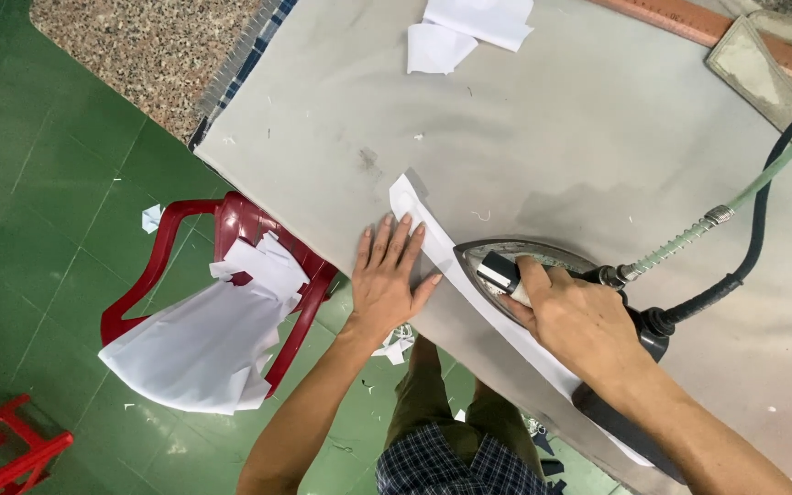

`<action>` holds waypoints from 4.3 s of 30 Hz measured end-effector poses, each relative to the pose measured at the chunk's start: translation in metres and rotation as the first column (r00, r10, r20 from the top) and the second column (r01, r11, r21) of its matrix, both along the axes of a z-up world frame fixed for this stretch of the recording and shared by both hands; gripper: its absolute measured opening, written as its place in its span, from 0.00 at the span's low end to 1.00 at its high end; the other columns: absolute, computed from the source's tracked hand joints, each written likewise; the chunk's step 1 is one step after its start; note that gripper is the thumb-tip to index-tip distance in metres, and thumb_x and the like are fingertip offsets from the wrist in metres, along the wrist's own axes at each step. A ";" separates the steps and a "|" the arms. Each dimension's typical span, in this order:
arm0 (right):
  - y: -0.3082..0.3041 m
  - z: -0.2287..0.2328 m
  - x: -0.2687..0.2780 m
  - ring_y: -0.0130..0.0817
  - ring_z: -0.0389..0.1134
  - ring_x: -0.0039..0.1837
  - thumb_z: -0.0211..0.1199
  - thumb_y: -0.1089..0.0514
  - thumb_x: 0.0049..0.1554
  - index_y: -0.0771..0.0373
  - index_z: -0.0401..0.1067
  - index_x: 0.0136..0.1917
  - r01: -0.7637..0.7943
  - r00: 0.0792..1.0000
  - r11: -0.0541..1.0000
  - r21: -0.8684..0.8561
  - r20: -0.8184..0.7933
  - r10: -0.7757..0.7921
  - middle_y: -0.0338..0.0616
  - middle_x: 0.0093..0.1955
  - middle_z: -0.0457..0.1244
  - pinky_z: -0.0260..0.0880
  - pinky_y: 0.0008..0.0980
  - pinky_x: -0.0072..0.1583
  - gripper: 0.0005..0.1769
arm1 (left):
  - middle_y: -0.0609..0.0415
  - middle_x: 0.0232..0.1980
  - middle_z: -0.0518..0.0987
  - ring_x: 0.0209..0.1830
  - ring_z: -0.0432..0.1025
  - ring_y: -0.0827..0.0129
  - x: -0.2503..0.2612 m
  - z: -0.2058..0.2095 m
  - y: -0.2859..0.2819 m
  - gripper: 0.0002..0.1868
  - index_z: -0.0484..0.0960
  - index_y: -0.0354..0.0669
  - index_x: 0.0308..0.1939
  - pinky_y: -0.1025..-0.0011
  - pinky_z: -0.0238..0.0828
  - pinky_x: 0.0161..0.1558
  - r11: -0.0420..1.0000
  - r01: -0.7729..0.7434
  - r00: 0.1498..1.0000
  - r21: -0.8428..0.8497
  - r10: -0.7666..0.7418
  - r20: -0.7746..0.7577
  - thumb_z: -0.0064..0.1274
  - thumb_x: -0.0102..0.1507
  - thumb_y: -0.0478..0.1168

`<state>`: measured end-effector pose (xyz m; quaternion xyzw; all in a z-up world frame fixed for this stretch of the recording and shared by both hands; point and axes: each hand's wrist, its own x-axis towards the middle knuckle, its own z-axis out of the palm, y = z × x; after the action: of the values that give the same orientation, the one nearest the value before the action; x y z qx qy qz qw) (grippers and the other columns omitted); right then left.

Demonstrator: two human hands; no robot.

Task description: The person irons a white fabric piece on a work table, then uses scissors to trim the edges. They continue ironing the trimmed piece and use a black rectangular object to press the fabric while ironing.

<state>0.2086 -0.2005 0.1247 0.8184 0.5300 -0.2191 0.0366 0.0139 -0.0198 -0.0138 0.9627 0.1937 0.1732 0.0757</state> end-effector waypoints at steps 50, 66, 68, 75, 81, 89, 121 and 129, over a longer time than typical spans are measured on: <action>0.046 0.010 -0.005 0.47 0.77 0.38 0.55 0.42 0.61 0.59 0.68 0.61 0.089 0.996 0.994 -0.061 0.004 -0.089 0.49 0.35 0.70 0.77 0.46 0.42 0.23 | 0.44 0.53 0.71 0.59 0.66 0.53 0.003 -0.013 0.024 0.27 0.77 0.46 0.66 0.54 0.64 0.67 0.976 0.188 0.979 0.115 -0.195 0.053 0.41 0.71 0.57; 0.062 -0.001 -0.003 0.46 0.77 0.37 0.58 0.42 0.61 0.60 0.71 0.58 0.036 0.998 0.999 0.000 0.060 -0.035 0.50 0.33 0.71 0.77 0.42 0.40 0.22 | 0.41 0.61 0.73 0.65 0.67 0.52 -0.004 -0.018 0.024 0.27 0.75 0.45 0.68 0.54 0.63 0.70 0.982 0.173 0.981 0.074 -0.179 0.078 0.42 0.71 0.56; 0.060 -0.001 -0.005 0.46 0.77 0.37 0.58 0.42 0.60 0.59 0.70 0.58 0.029 0.998 1.000 -0.006 0.057 -0.029 0.50 0.33 0.71 0.77 0.42 0.40 0.22 | 0.41 0.61 0.73 0.66 0.67 0.51 -0.004 -0.014 0.021 0.27 0.75 0.44 0.67 0.54 0.64 0.69 0.980 0.175 0.980 0.092 -0.183 0.077 0.43 0.71 0.56; 0.037 0.000 -0.005 0.47 0.77 0.36 0.56 0.42 0.59 0.58 0.69 0.61 0.020 1.000 0.999 -0.042 0.015 -0.019 0.51 0.35 0.71 0.76 0.46 0.39 0.23 | 0.39 0.68 0.72 0.72 0.65 0.51 0.003 0.004 0.014 0.27 0.73 0.33 0.68 0.55 0.60 0.73 0.971 0.239 0.968 -0.018 -0.237 0.078 0.43 0.72 0.50; 0.006 -0.003 -0.005 0.46 0.78 0.40 0.56 0.40 0.59 0.56 0.67 0.64 0.037 0.999 0.995 -0.089 0.019 -0.036 0.49 0.41 0.72 0.78 0.45 0.43 0.27 | 0.43 0.68 0.73 0.74 0.64 0.53 0.002 0.001 0.014 0.31 0.70 0.41 0.73 0.56 0.58 0.74 0.976 0.213 0.977 -0.037 -0.211 0.040 0.42 0.71 0.54; -0.001 -0.018 -0.003 0.45 0.65 0.26 0.47 0.27 0.60 0.59 0.65 0.61 -0.067 0.992 0.992 0.106 0.115 0.055 0.40 0.31 0.64 0.65 0.42 0.24 0.35 | 0.44 0.76 0.65 0.79 0.57 0.52 0.000 0.006 0.013 0.34 0.68 0.43 0.74 0.55 0.54 0.78 0.968 0.211 0.966 -0.137 -0.228 -0.124 0.42 0.71 0.61; 0.075 0.005 -0.004 0.53 0.76 0.37 0.56 0.36 0.61 0.64 0.69 0.58 0.082 0.997 0.997 0.017 -0.001 -0.082 0.55 0.34 0.70 0.76 0.48 0.39 0.29 | 0.43 0.56 0.74 0.61 0.71 0.53 0.008 -0.016 0.037 0.26 0.78 0.47 0.63 0.59 0.68 0.62 0.982 0.162 0.970 0.094 -0.176 0.165 0.39 0.72 0.58; 0.069 0.001 -0.005 0.52 0.76 0.38 0.59 0.36 0.60 0.63 0.70 0.60 0.060 0.998 0.988 0.145 0.027 -0.064 0.53 0.36 0.70 0.75 0.48 0.39 0.29 | 0.44 0.58 0.76 0.63 0.71 0.54 0.001 -0.020 0.037 0.25 0.79 0.47 0.63 0.60 0.69 0.62 0.986 0.151 0.967 0.067 -0.162 0.198 0.42 0.70 0.58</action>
<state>0.2037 -0.1316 0.1253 0.8383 0.5182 -0.1682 -0.0212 0.0153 0.0172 -0.0341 0.9539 0.1039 0.2689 0.0839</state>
